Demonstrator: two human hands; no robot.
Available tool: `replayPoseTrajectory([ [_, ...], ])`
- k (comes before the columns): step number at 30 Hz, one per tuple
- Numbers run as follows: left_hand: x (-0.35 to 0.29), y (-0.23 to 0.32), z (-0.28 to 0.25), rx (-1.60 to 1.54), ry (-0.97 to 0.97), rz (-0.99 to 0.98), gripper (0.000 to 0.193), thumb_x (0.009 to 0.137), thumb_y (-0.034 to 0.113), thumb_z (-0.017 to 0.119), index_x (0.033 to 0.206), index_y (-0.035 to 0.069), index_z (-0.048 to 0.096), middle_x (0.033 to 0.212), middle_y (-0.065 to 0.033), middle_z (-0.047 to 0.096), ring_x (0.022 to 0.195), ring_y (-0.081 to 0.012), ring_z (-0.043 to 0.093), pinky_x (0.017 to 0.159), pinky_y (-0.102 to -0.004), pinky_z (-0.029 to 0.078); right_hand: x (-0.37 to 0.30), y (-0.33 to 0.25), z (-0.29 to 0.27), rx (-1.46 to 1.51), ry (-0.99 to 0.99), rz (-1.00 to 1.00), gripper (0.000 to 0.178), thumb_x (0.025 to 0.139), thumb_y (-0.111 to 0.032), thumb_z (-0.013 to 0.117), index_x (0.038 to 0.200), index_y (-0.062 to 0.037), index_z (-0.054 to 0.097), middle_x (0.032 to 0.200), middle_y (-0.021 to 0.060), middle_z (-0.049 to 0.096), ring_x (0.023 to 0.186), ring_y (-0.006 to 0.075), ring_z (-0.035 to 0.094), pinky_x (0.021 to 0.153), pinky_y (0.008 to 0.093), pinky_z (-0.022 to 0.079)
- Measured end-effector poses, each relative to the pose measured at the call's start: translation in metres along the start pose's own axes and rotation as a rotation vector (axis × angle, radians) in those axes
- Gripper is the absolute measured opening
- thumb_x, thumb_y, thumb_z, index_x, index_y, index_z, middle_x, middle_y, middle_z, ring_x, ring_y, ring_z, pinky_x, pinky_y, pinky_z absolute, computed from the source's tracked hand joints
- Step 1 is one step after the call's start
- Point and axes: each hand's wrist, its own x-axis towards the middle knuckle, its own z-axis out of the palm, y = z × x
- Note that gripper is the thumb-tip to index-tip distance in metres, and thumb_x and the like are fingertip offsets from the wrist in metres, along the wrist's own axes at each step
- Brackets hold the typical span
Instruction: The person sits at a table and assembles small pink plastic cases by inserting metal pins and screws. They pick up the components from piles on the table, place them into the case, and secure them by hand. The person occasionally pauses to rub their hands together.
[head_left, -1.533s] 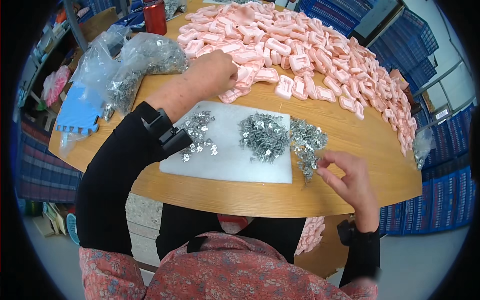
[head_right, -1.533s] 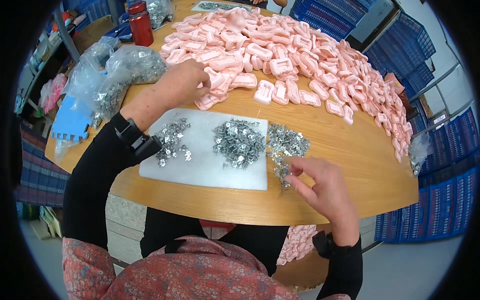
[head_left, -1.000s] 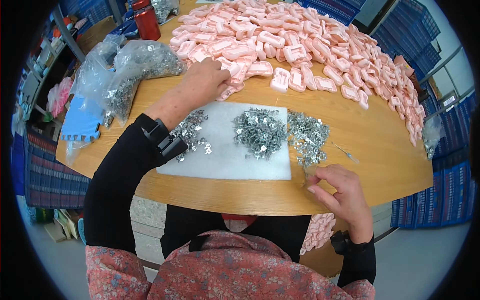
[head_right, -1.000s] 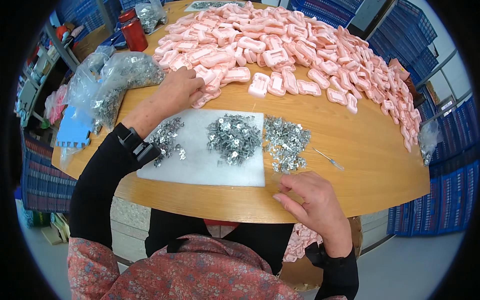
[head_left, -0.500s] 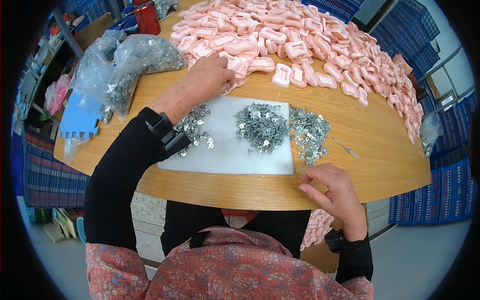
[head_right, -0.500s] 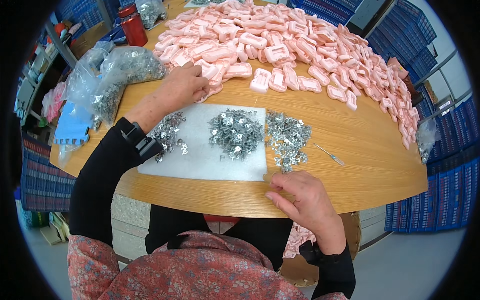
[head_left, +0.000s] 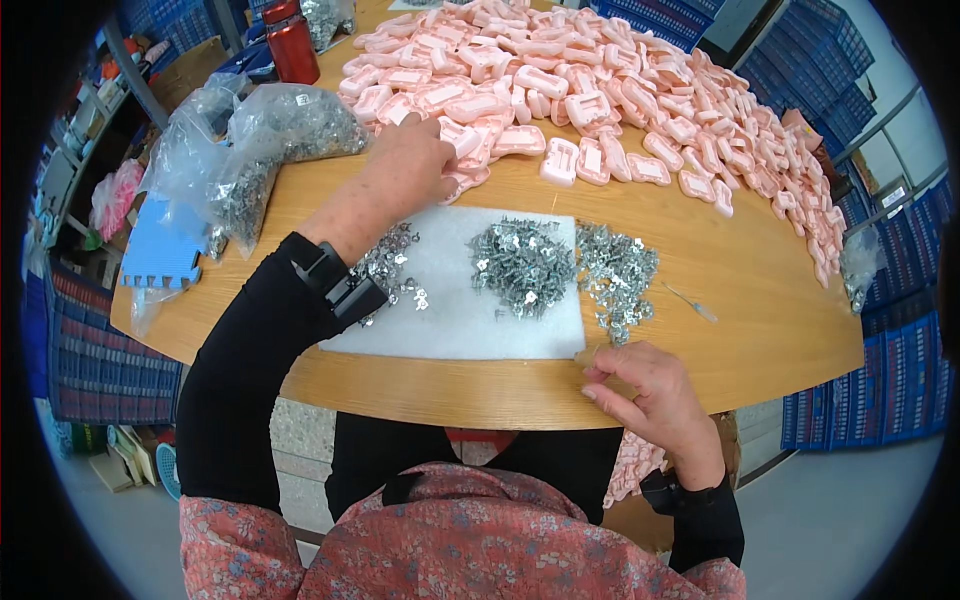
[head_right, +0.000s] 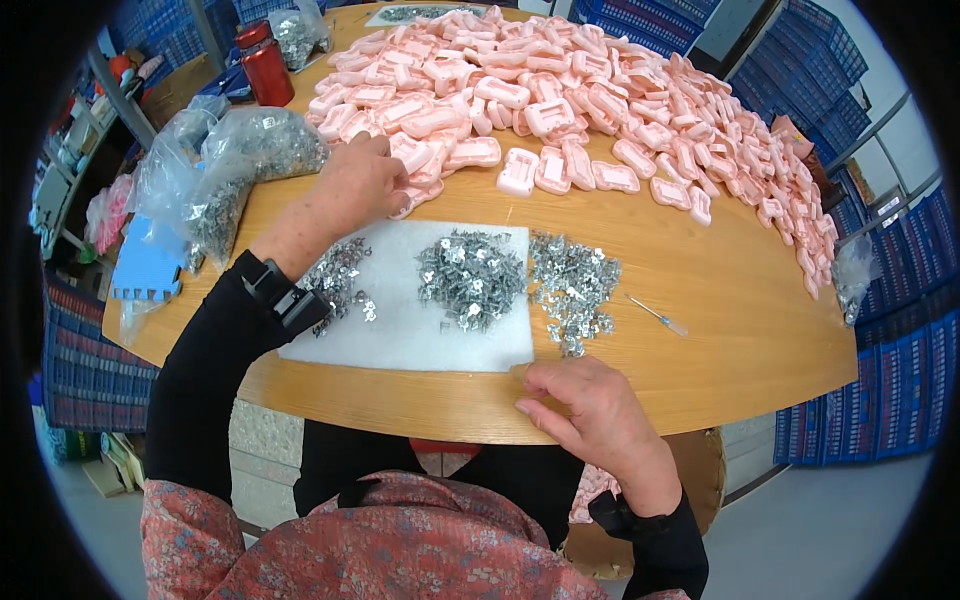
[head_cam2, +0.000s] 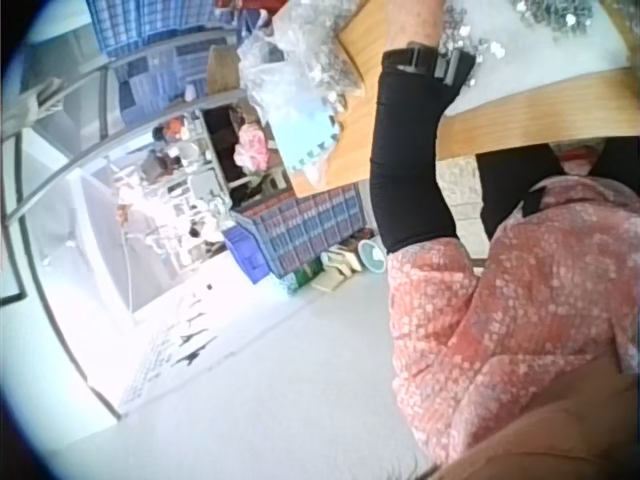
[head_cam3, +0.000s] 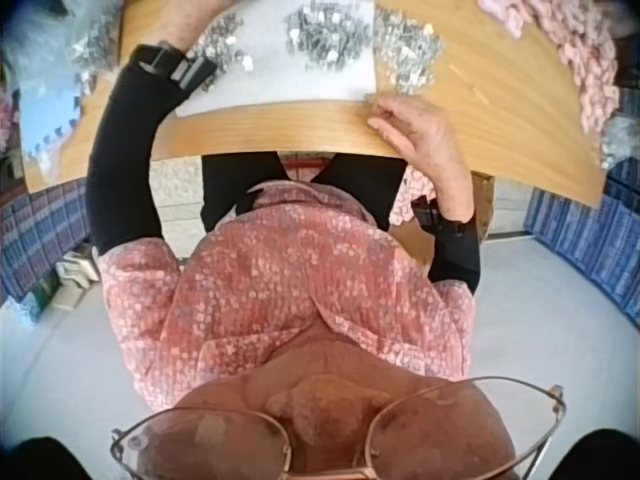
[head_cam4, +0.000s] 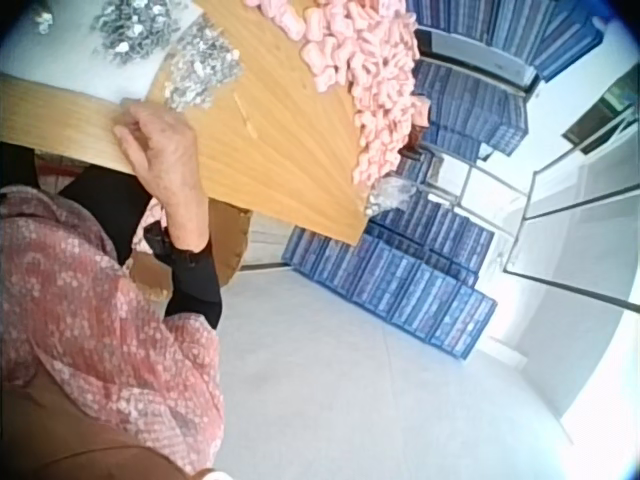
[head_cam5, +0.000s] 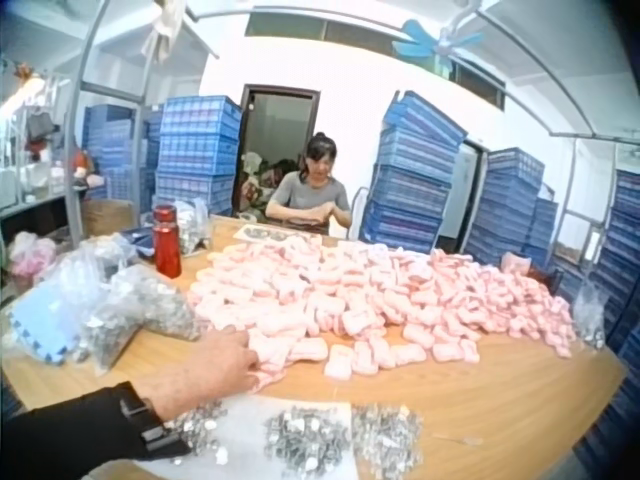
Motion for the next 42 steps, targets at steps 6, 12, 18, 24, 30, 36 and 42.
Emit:
replayPoseTrajectory([
  [6,-0.001,0.022,-0.007,0.187,-0.169,-0.095,0.036,0.075,0.034,0.072,0.095,0.004,0.076,0.106,-0.0151,0.063,0.11,-0.0319,0.055,0.094,-0.0421,0.048,-0.005,0.003,0.001,-0.003,-0.011,0.044,0.024,0.08,-0.013,0.079,0.099,-0.0041,0.067,0.085,0.0092,0.071,0.08,0.0287,0.068,0.074,0.0382,0.053],
  [12,0.008,0.018,-0.014,0.071,-0.282,-0.17,0.037,0.075,0.034,0.072,0.097,0.004,0.076,0.11,-0.0152,0.062,0.114,-0.0325,0.054,0.097,-0.041,0.047,-0.006,0.0,0.005,0.015,0.001,0.019,0.023,0.081,-0.013,0.078,0.099,-0.0047,0.066,0.082,0.0108,0.07,0.077,0.0304,0.066,0.071,0.0395,0.051],
  [18,-0.001,0.02,-0.032,-0.135,-0.345,-0.2,0.042,0.072,0.034,0.076,0.101,0.005,0.076,0.112,-0.0163,0.065,0.113,-0.0318,0.059,0.096,-0.0414,0.05,-0.011,0.0,0.007,0.034,0.02,0.019,0.024,0.081,-0.012,0.078,0.1,-0.0043,0.066,0.083,0.0108,0.07,0.077,0.0307,0.066,0.071,0.039,0.051],
  [24,-0.037,0.038,-0.06,-0.451,-0.222,-0.162,0.044,0.071,0.021,0.078,0.109,0.002,0.067,0.103,-0.0198,0.068,0.095,-0.0336,0.065,0.086,-0.0397,0.051,-0.003,-0.011,0.01,0.016,0.103,0.012,0.02,0.084,-0.012,0.076,0.099,-0.0028,0.067,0.085,0.0124,0.07,0.078,0.0306,0.068,0.072,0.0385,0.053],
  [30,-0.073,0.066,-0.067,-0.611,-0.149,-0.105,0.042,0.074,0.015,0.08,0.109,-0.001,0.063,0.098,-0.0194,0.07,0.091,-0.0338,0.067,0.082,-0.0385,0.052,0.035,-0.024,0.017,0.004,0.186,0.007,0.027,0.085,-0.011,0.073,0.108,-0.0008,0.064,0.1,0.0159,0.068,0.084,0.0282,0.068,0.072,0.0366,0.053],
  [36,-0.097,0.084,-0.06,-1.047,-0.318,-0.287,0.047,0.078,0.015,0.085,0.115,0.002,0.058,0.095,-0.0078,0.069,0.093,-0.0117,0.064,0.078,-0.0275,0.052,0.067,-0.02,0.047,0.429,0.234,0.155,0.062,0.087,-0.016,0.075,0.138,0.0026,0.044,0.121,0.0178,0.061,0.1,0.0197,0.065,0.083,0.0321,0.053],
  [42,-0.111,0.09,-0.031,-1.48,-0.224,-0.431,0.041,0.091,0.022,0.073,0.121,0.001,0.054,0.108,-0.0071,0.066,0.103,-0.0126,0.063,0.088,-0.0287,0.053,0.098,-0.004,0.066,0.885,0.169,0.219,0.063,0.09,-0.021,0.074,0.138,0.0066,0.044,0.116,0.0091,0.062,0.101,0.0115,0.062,0.086,0.0253,0.051],
])
